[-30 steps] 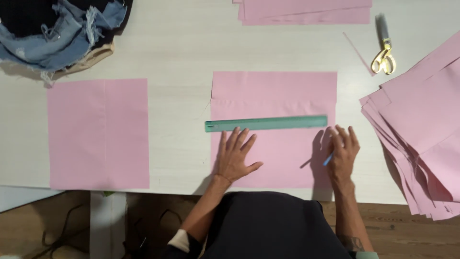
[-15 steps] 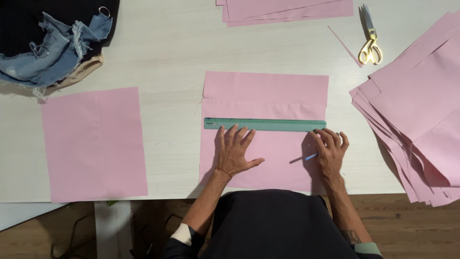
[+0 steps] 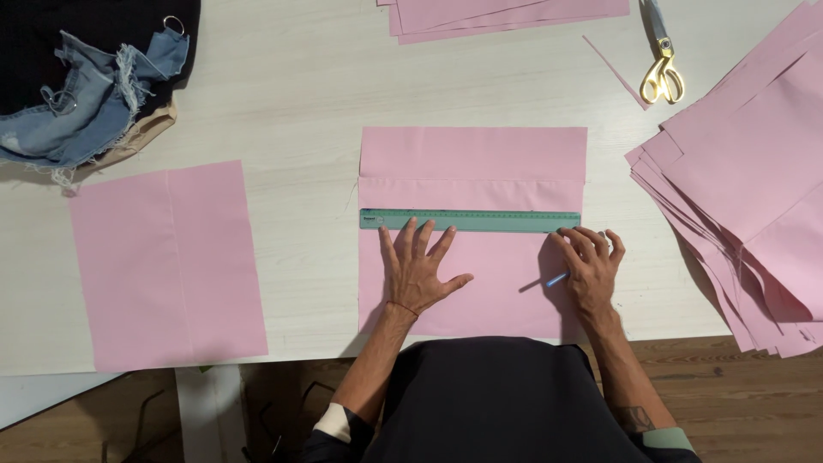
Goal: Marking lines and trimming the edges of pink leather pieces on a workbench using a ruler, pen, and scissors.
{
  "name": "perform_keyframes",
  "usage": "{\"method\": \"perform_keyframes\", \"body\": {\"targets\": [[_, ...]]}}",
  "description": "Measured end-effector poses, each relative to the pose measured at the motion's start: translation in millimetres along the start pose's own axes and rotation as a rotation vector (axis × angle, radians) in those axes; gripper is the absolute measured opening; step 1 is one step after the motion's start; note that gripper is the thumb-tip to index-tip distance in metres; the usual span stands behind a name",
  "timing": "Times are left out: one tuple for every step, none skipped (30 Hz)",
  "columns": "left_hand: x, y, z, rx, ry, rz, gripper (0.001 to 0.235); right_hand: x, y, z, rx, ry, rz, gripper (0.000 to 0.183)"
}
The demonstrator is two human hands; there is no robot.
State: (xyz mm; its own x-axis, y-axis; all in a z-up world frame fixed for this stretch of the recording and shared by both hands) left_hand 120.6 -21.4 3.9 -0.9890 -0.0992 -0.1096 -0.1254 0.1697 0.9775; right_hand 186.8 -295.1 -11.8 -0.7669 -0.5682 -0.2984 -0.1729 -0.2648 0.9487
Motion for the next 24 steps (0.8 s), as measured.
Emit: {"method": "perform_keyframes", "body": {"targets": [[-0.5, 0.9, -0.3, -0.001, -0.006, -0.012, 0.089, -0.3, -0.1, 0.0, -0.001, -0.003, 0.003, 0.037], [-0.7, 1.7, -0.9, -0.001, -0.013, -0.024, 0.09, 0.1, 0.1, 0.1, -0.001, -0.007, 0.007, 0.038], [-0.7, 1.6, -1.2, -0.001, -0.014, -0.022, 0.09, 1.1, -0.6, -0.1, -0.002, -0.009, 0.008, 0.038], [-0.8, 1.1, -0.9, -0.005, -0.01, -0.016, 0.091, 1.3, -1.3, 0.1, 0.004, -0.005, 0.008, 0.036], [-0.8, 0.8, -0.5, -0.009, -0.007, -0.01, 0.092, 1.6, -2.0, 0.3, 0.01, -0.001, 0.007, 0.034], [-0.9, 0.1, -0.3, -0.01, -0.007, -0.012, 0.092, 0.2, 0.3, 1.2, 0.01, -0.001, 0.005, 0.034], [-1.0, -0.7, -0.1, -0.014, -0.007, -0.012, 0.091, -1.1, 2.8, 1.5, -0.005, -0.006, 0.0, 0.036], [-0.7, -1.6, -0.5, -0.016, -0.009, -0.01, 0.091, -1.4, 5.8, 1.7, -0.019, -0.013, -0.004, 0.037], [-0.7, -1.8, -0.8, -0.016, -0.01, -0.01, 0.091, -2.9, 6.5, 1.6, -0.018, -0.014, -0.005, 0.037], [-0.4, -2.5, -0.5, -0.012, -0.008, -0.003, 0.091, -4.1, 8.2, 2.2, -0.038, -0.012, -0.018, 0.034], [-0.1, -3.2, -0.2, -0.007, -0.005, 0.004, 0.092, -5.3, 10.0, 2.8, -0.057, -0.01, -0.032, 0.032], [-0.7, -3.3, 0.2, -0.009, -0.003, 0.002, 0.092, -7.9, 4.4, -4.2, -0.059, -0.007, -0.034, 0.032], [-1.3, -3.3, 0.6, -0.002, -0.001, 0.0, 0.09, -9.8, 7.8, -11.9, -0.093, -0.007, -0.133, 0.026], [-0.7, -3.2, 0.8, 0.007, 0.002, 0.0, 0.089, -10.0, 11.4, -19.5, -0.129, -0.008, -0.229, 0.021], [-0.8, -2.4, 1.2, 0.006, 0.006, 0.0, 0.089, -13.4, 1.7, -30.0, -0.131, -0.004, -0.229, 0.021], [-0.4, -2.2, 0.6, -0.001, 0.004, 0.003, 0.089, -9.5, -0.4, -54.8, -0.289, -0.123, -0.352, 0.014], [-0.1, -1.9, -0.4, -0.007, 0.002, 0.007, 0.089, -3.4, -5.3, -80.0, -0.448, -0.243, -0.476, 0.015], [-0.1, -3.4, -0.2, -0.007, -0.001, 0.006, 0.089, -23.7, 11.6, -69.7, -0.446, -0.245, -0.479, 0.015], [-0.1, -4.6, 0.1, -0.003, -0.003, 0.006, 0.09, -36.3, 13.4, -77.2, -0.76, -0.439, -0.514, 0.009], [-0.6, -5.6, 1.2, 0.001, -0.003, 0.005, 0.091, -49.4, 9.3, -77.0, -1.078, -0.631, -0.536, 0.009], [-0.5, -6.5, 1.3, -0.001, -0.006, 0.004, 0.091, -65.3, 16.7, -66.2, -1.078, -0.63, -0.54, 0.009], [-0.5, -7.3, 2.0, 0.004, -0.001, 0.001, 0.09, -93.6, 13.0, -43.0, -1.232, -0.543, -0.398, 0.008], [-0.4, -8.2, 3.1, 0.008, 0.003, -0.001, 0.09, -119.4, 11.0, -16.4, -1.377, -0.451, -0.251, 0.009], [-0.1, -8.2, 3.8, 0.007, 0.007, -0.003, 0.09, -131.1, 10.3, -4.0, -1.38, -0.447, -0.248, 0.009]]}}
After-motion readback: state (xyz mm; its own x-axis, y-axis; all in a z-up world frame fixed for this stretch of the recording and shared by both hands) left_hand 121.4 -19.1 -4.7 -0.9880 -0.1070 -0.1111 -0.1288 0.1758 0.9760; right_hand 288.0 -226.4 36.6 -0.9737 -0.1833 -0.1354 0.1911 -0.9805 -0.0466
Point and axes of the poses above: each hand's wrist, its own x-axis away from the middle knuckle, its own y-axis out of the back of the hand, z = x × y, the point moved 10 cm from there along -x, towards the middle knuckle, and after that the axes turned 9 degrees about y, right-handed, at the moved point
